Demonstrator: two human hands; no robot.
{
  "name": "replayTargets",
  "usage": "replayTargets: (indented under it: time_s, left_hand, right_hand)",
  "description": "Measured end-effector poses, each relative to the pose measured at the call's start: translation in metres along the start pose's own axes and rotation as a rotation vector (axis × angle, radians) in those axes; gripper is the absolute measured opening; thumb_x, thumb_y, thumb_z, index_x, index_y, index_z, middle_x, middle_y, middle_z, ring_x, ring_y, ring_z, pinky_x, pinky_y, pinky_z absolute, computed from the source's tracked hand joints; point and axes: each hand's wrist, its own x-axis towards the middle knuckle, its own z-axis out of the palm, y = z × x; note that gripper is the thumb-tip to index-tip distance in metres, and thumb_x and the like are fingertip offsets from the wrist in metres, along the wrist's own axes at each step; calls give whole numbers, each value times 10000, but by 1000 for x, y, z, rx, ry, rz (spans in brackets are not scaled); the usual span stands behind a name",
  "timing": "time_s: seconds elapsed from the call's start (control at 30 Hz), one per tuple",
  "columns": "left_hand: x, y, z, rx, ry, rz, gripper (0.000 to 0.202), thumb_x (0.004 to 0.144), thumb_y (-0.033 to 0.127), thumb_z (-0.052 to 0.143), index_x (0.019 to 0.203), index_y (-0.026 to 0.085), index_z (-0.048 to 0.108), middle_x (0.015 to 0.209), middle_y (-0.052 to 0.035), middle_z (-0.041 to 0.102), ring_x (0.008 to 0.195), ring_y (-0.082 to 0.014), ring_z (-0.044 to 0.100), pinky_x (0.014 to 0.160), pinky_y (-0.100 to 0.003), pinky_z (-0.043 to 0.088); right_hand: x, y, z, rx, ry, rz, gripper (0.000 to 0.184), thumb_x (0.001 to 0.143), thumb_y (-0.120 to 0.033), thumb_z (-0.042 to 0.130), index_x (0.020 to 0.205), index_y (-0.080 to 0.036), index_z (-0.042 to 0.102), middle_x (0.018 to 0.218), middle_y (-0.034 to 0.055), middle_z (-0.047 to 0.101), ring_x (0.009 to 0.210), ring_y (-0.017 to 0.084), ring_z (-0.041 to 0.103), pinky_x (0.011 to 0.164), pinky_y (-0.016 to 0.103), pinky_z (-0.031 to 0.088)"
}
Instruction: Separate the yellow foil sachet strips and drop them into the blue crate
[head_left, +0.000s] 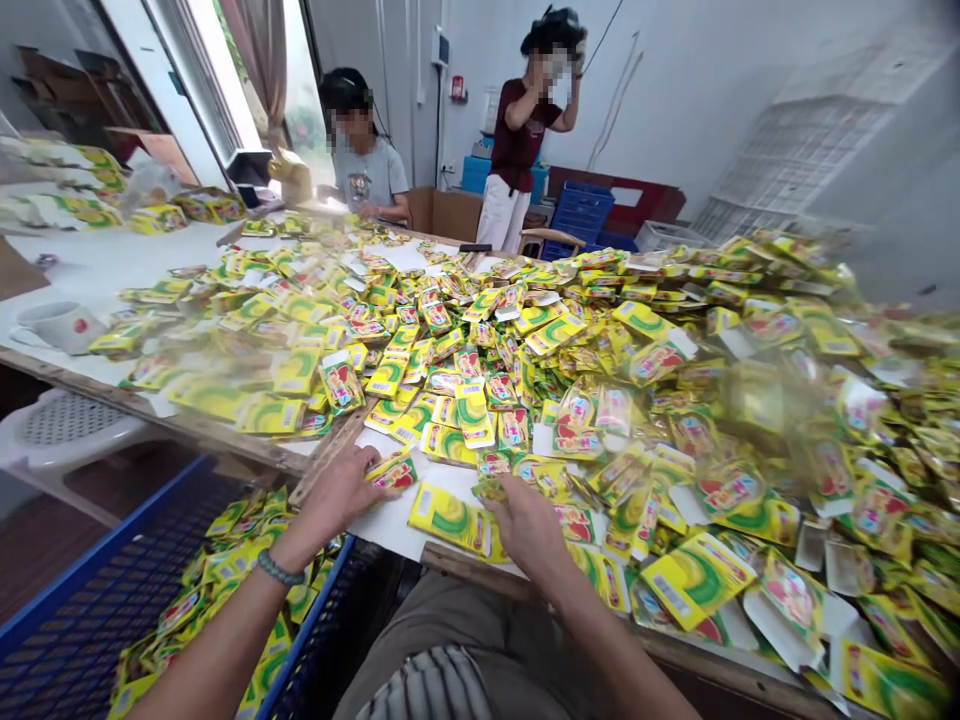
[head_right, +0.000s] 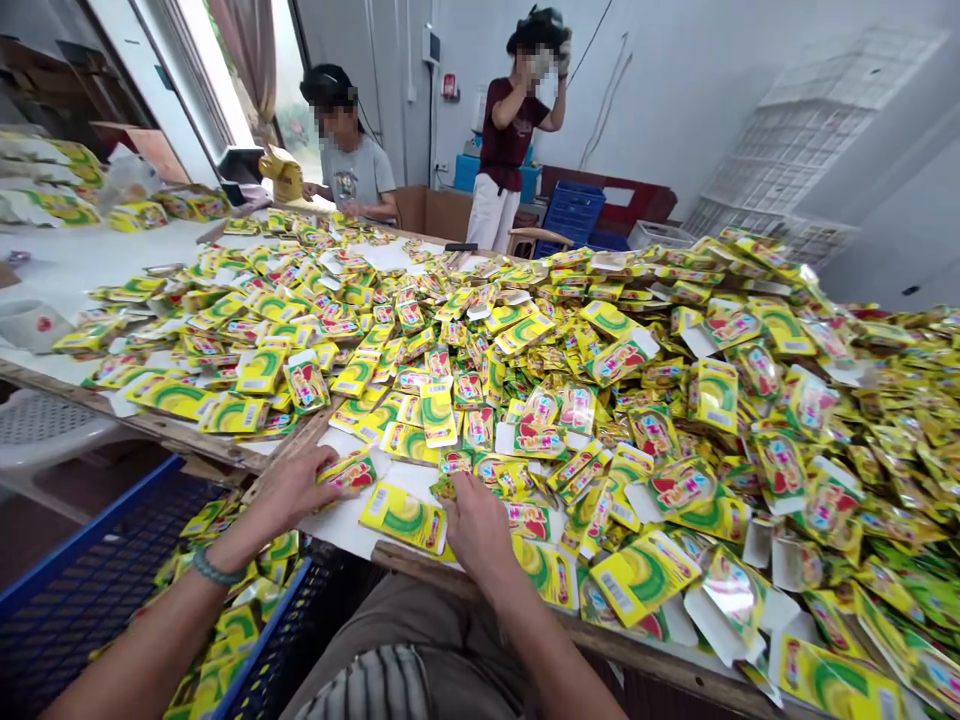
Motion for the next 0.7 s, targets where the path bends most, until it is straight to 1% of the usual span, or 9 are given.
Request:
replayTargets:
  time_s: [0.07, 0.13, 0.17, 0.23, 0.3, 0.4, 0.53, 0.63, 0.7]
  left_hand:
    - [-1, 3, -3, -100, 76, -44, 336, 712, 555, 647, 804, 232, 665, 698, -59, 663, 672, -272, 619, 596, -314, 434]
    - [-4, 13, -7, -264, 128, -79, 350, 732, 557, 632, 855, 234, 691, 769, -61, 705, 732, -271, 639, 638, -320, 464]
    - [-5, 20, -8, -370, 118, -91, 362, 726, 550, 647, 892, 234, 702, 834, -61, 724, 790, -273, 650, 676, -323, 483]
    - [-7, 37, -8, -600, 32, -112, 392, 701, 530, 693, 945, 224, 713, 939, -55, 740, 881, -268, 659, 749, -320, 510]
    - [-10, 55, -3, -797, -61, -137, 417, 675, 506, 734, 967, 209, 716, 967, -51, 745, 898, -260, 668, 776, -319, 530]
    - [-12, 72, 6, -1000, -143, -174, 439, 662, 471, 765, 995, 190, 712, 986, -56, 747, 909, -263, 677, 793, -342, 555]
    - [-13, 77, 15, -1121, -182, -209, 451, 648, 452, 783, 999, 177, 712, 975, -60, 750, 872, -259, 689, 781, -359, 575]
    - [-14, 79, 18, -1165, -231, -219, 436, 643, 445, 788, 981, 180, 713, 945, -49, 753, 820, -237, 694, 748, -342, 582]
    - [-15, 81, 19, -1188, -269, -213, 407, 660, 430, 783, 978, 186, 710, 945, -40, 752, 815, -218, 691, 744, -319, 579]
  right_hand:
    - [-2, 7, -8, 84, 17, 48, 163, 825, -207, 542, 972, -195, 610, 934, 93, 687, 831, 236, 631, 695, 300, 449]
    - [-2, 6, -18, 236, 58, 124, 188, 828, -282, 557, 982, -193, 619, 915, 85, 696, 817, 237, 636, 715, 316, 466]
    - [1, 2, -24, 334, 83, 160, 208, 831, -325, 561, 978, -192, 624, 905, 80, 700, 814, 235, 638, 725, 321, 474]
    - [10, -9, -35, 557, 125, 199, 256, 836, -393, 558, 977, -192, 631, 909, 67, 706, 820, 224, 643, 745, 319, 489]
    - [23, -19, -42, 723, 141, 199, 291, 833, -434, 559, 980, -196, 638, 913, 48, 708, 813, 207, 643, 748, 309, 499]
    - [41, -24, -45, 666, 165, 225, 318, 786, -417, 608, 1021, -208, 648, 840, 18, 702, 734, 190, 621, 701, 303, 496]
    - [48, -15, -45, 507, 122, 246, 336, 762, -410, 640, 1034, -215, 664, 794, 11, 686, 698, 186, 599, 685, 308, 476]
    - [47, -12, -48, 512, 2, 111, 247, 770, -380, 647, 954, -219, 685, 879, 19, 692, 801, 188, 619, 744, 301, 470]
    - [47, -13, -49, 520, -37, 37, 201, 765, -362, 662, 899, -217, 695, 922, 24, 692, 860, 193, 621, 773, 297, 466]
